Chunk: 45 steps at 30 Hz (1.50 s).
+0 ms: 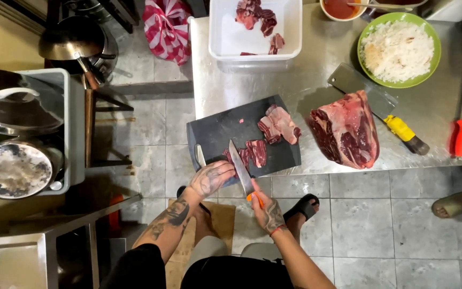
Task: Slicing raw meat on a cutting board and sharpening a knife with a honing rod in a commercial kitchen.
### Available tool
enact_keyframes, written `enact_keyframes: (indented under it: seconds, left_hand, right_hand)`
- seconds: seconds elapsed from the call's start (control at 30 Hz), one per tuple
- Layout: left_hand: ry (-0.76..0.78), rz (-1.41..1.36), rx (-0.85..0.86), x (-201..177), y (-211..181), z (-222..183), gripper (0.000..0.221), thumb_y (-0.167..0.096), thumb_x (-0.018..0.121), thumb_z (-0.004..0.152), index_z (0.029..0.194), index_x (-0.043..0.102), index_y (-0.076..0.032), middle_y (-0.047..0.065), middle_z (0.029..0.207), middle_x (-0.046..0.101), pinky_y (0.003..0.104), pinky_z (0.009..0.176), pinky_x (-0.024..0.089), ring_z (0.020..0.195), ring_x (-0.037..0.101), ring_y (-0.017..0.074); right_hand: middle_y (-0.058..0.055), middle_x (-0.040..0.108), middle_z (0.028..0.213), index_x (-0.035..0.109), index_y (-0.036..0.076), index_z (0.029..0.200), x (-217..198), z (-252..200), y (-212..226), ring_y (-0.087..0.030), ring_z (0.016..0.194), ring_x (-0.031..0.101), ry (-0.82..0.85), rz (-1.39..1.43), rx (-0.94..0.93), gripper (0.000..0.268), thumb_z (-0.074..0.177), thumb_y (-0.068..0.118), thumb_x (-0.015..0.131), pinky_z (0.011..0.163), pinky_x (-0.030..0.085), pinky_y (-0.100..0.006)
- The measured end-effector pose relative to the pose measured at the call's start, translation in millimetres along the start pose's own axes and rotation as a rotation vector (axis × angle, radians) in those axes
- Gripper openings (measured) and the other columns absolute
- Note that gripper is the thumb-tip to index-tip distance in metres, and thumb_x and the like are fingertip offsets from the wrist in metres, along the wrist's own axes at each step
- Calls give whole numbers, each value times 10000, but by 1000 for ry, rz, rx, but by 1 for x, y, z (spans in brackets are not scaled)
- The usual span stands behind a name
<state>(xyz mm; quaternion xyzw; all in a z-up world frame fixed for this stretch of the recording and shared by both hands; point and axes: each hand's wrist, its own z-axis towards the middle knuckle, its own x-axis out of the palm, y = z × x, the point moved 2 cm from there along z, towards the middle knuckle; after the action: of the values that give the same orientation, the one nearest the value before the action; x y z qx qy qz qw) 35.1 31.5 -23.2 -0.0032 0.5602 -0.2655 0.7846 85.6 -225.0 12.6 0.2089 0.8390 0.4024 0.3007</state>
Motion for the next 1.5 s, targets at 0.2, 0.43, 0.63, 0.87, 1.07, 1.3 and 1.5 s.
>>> enact_keyframes:
  seconds: [0.2, 0.43, 0.63, 0.87, 1.07, 1.3, 1.5]
  left_hand:
    - [4, 2, 29, 13, 11, -5, 308, -186, 502, 939, 1178, 696, -179, 9, 1181, 662, 360, 981, 553, 1161, 616, 244]
    - [-29, -61, 33, 20, 7, -12, 339, -195, 461, 936, 1187, 687, -165, 13, 1192, 659, 366, 979, 558, 1160, 618, 257]
    - [-96, 24, 26, 20, 8, -10, 324, -174, 485, 927, 1144, 726, -188, -7, 1157, 681, 355, 981, 553, 1123, 646, 246]
    - [-58, 2, 2, 10, 0, -8, 315, -163, 523, 895, 1137, 724, -165, 6, 1134, 684, 354, 998, 552, 1128, 651, 249]
    - [-57, -45, -38, -3, -6, -1, 330, -106, 444, 925, 1115, 712, -135, 32, 1100, 664, 373, 956, 568, 1107, 649, 261]
    - [-243, 40, -125, -46, -31, 30, 226, -168, 508, 1024, 1055, 725, -112, 60, 1118, 684, 393, 937, 575, 1118, 675, 289]
    - [-76, -8, -17, -43, -29, 15, 580, -113, 500, 864, 1436, 574, -56, 104, 1515, 555, 394, 1113, 468, 1404, 513, 310]
  right_hand:
    - [-105, 777, 873, 466, 321, 1545, 9, 9, 12, -244, 910, 742, -32, 21, -45, 524, 1021, 319, 457, 856, 602, -401]
    - [-100, 648, 1392, 515, 270, 1511, 0, -6, 15, -290, 1285, 604, -11, 31, 65, 507, 1010, 343, 509, 1081, 496, -435]
    - [-146, 696, 1299, 516, 328, 1506, -22, -14, 37, -331, 1211, 651, 33, -61, 21, 519, 987, 317, 530, 1003, 545, -449]
    - [-149, 726, 1217, 438, 444, 1531, -12, 8, 37, -325, 1166, 663, 74, -153, -20, 522, 1012, 389, 469, 997, 551, -468]
    - [-114, 717, 1245, 562, 367, 1462, -30, -13, 26, -331, 1160, 668, 68, -119, -31, 480, 983, 332, 559, 963, 568, -474]
    - [-103, 715, 1277, 564, 323, 1475, -21, -3, 21, -327, 1168, 671, 64, -90, -102, 490, 986, 290, 568, 956, 561, -463]
    - [-39, 776, 747, 558, 384, 1456, -24, -11, 14, -215, 680, 748, 123, -85, 91, 468, 993, 446, 514, 733, 608, -388]
